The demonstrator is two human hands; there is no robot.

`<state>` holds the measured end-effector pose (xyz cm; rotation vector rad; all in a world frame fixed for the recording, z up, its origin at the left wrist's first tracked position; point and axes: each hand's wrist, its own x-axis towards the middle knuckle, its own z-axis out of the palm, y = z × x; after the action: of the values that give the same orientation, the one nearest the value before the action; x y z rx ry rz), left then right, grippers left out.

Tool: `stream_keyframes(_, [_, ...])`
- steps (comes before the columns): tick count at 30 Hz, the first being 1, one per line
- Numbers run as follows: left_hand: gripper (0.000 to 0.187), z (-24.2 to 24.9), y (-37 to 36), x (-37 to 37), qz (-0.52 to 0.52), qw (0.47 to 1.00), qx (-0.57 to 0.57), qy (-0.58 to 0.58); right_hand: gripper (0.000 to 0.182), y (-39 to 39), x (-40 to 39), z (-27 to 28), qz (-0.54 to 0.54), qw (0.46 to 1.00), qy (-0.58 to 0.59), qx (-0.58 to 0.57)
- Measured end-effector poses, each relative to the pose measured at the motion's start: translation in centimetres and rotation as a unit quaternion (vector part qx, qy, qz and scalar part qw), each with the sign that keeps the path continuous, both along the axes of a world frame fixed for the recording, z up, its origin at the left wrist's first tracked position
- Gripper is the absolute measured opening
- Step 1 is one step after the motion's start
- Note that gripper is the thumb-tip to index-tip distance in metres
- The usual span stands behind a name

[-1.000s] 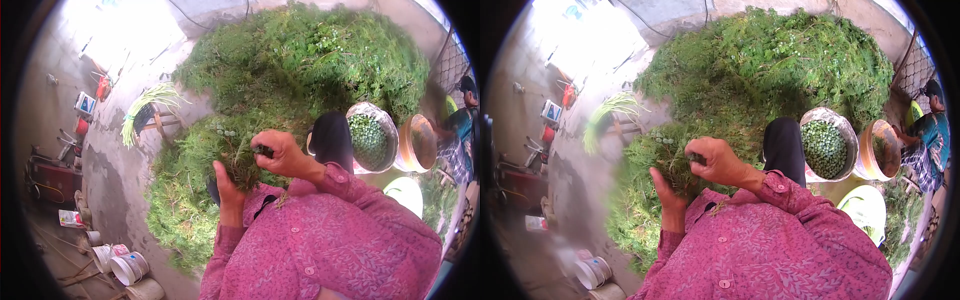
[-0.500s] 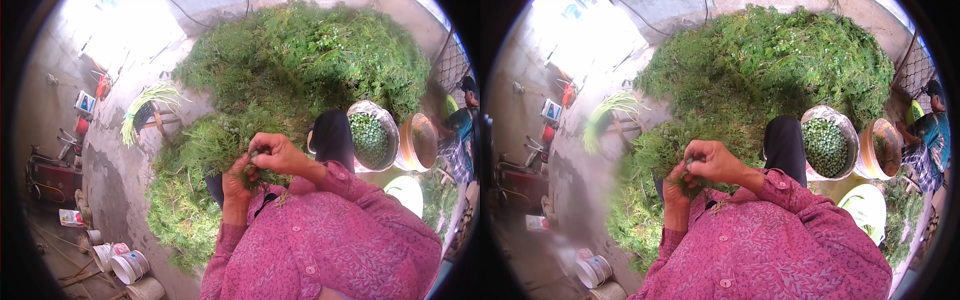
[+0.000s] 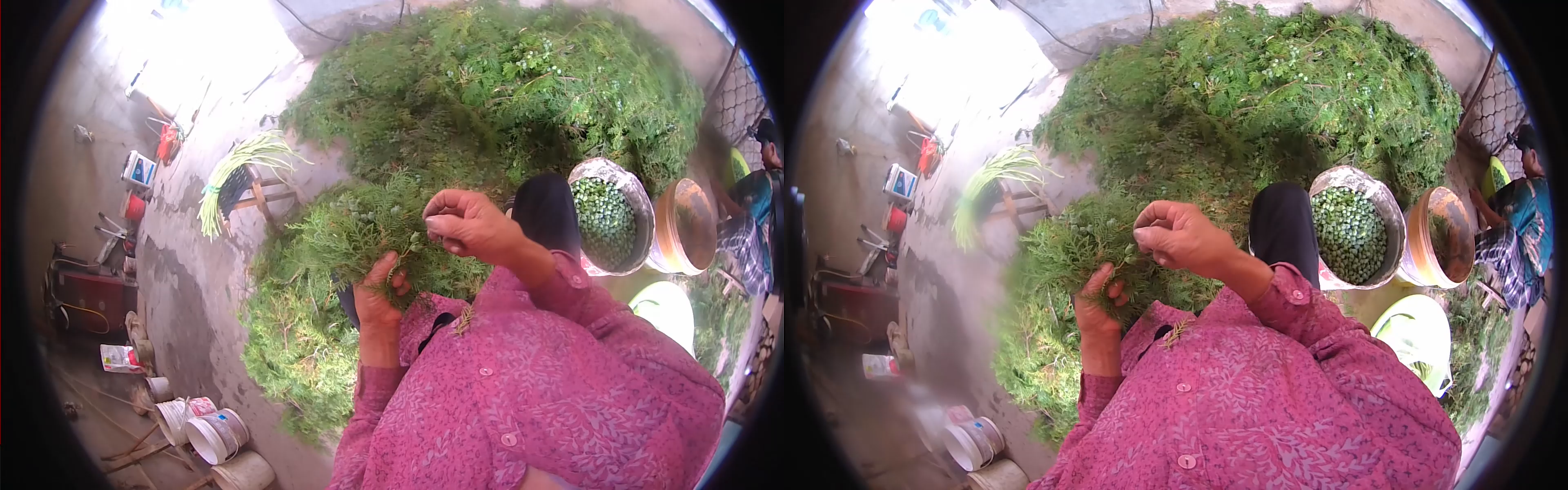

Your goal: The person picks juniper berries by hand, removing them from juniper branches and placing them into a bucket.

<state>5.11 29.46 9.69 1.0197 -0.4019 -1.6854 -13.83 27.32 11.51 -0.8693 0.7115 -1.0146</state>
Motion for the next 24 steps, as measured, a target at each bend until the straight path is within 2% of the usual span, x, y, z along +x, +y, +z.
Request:
stream_keyframes(1, [0.017,0.2,0.0,-0.1,0.003,1.0,0.004,-0.005,0.018,0.2,0.3,0.1,-0.001,1.0,-0.001,-0.001])
stream_keyframes(4, [0.017,0.1,0.0,-0.1,0.001,1.0,-0.001,-0.002,0.034,0.9,1.2,-0.1,-0.058,0.971,0.201,-0.116])
stream_keyframes(8, [0.014,0.0,0.0,-0.1,-0.002,1.0,-0.006,0.01,0.033,0.8,1.7,-1.0,-0.051,0.967,0.194,-0.159])
stream_keyframes(10, [0.014,-0.2,0.0,-0.1,-0.004,1.0,0.002,-0.007,0.026,0.5,1.7,-1.5,-0.074,0.947,0.213,-0.227])
stream_keyframes(14, [0.015,-0.1,-0.1,-0.1,-0.022,1.0,0.003,-0.015,0.018,1.0,1.2,-1.0,-0.029,0.951,0.23,-0.204])
stream_keyframes(16, [0.016,0.4,0.0,-0.5,-0.017,0.999,0.016,-0.044,0.013,0.9,1.0,-1.5,0.046,0.963,0.186,-0.188])
stream_keyframes(17, [0.018,0.7,0.0,-0.8,-0.007,0.997,0.027,-0.071,0.013,1.0,0.7,-1.2,0.043,0.964,0.185,-0.187])
stream_keyframes(18, [0.018,1.0,0.1,-0.9,-0.011,0.997,0.026,-0.073,0.013,1.2,0.3,-0.8,0.102,0.99,0.071,-0.065])
stream_keyframes(19, [0.019,1.2,0.2,-1.1,-0.025,0.996,0.011,-0.085,0.012,1.3,-0.1,-0.6,0.158,0.985,-0.045,0.058])
stream_keyframes(23, [0.023,1.8,0.4,-1.9,-0.045,0.991,0.0,-0.13,0.01,2.3,-2.4,-1.2,0.155,0.976,-0.111,0.103])
stream_keyframes(24, [0.023,1.9,0.3,-1.9,-0.046,0.991,0.0,-0.129,0.008,2.7,-3.8,-1.3,0.146,0.971,-0.164,0.094])
